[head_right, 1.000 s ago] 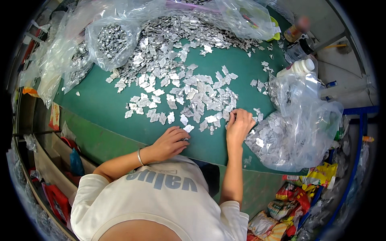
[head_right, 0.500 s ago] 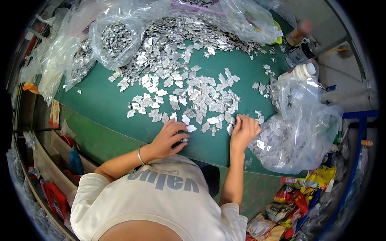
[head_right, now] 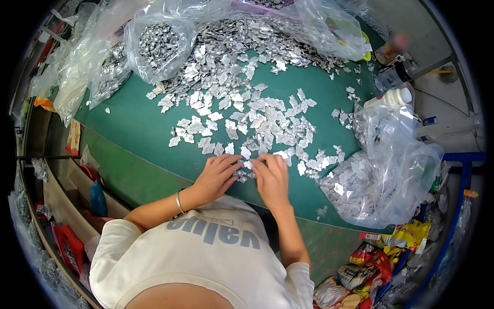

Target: The person sorts small silver metal parts on a green table by hand, gathering them into small piles or picking up handfuls to move them.

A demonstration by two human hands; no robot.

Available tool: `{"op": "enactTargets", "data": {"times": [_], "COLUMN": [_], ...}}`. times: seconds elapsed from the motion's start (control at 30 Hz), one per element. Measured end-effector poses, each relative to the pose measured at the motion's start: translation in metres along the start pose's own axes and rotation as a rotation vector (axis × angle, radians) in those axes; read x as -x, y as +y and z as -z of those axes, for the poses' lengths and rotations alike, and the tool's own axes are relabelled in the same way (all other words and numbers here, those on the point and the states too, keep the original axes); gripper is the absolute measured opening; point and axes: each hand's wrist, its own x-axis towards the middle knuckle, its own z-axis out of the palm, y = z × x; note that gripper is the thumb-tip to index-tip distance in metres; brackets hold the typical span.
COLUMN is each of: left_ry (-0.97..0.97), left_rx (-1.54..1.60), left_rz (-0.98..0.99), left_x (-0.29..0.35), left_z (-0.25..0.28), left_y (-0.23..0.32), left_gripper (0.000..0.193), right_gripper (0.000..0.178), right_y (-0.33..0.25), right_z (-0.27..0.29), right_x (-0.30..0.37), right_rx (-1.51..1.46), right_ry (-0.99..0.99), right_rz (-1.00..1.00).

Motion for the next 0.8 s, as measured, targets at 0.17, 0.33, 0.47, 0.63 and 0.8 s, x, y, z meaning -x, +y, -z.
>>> {"op": "enactTargets", "data": {"times": [0.17, 0.33, 0.47, 0.63, 0.8], "left_ry": [-0.006, 0.069, 0.131, 0.026, -0.039], "left_rx": [0.043, 0.083, 0.041, 0.025, 0.008], "left_rz": [-0.046, -0.057, 0.005, 0.069, 0.06], "left_x": [-0.001, 0.001, -0.01, -0.025, -0.03], "left_z": [-0.007, -0.009, -0.007, -0.009, -0.01], "left_y": [-0.003, -0.002, 0.001, 0.002, 0.0], "left_gripper": [0.039, 0.038, 0.034, 0.023, 0.016], "right_gripper": [0.016, 0.014, 0.015, 0.017, 0.019], "right_y": [0.016, 0.022, 0.016, 0.02, 0.026], "right_z": [-0.007, -0.003, -0.003, -0.002, 0.005], "right_x": [-0.002, -0.005, 0.001, 0.005, 0.01], "right_rx": [0.158, 0.202, 0.141, 0.179, 0.123], "right_ry": [-0.001, 0.068, 0.021, 0.062, 0.096], "right_rz": [0.048, -0.035, -0.068, -0.091, -0.131]}}
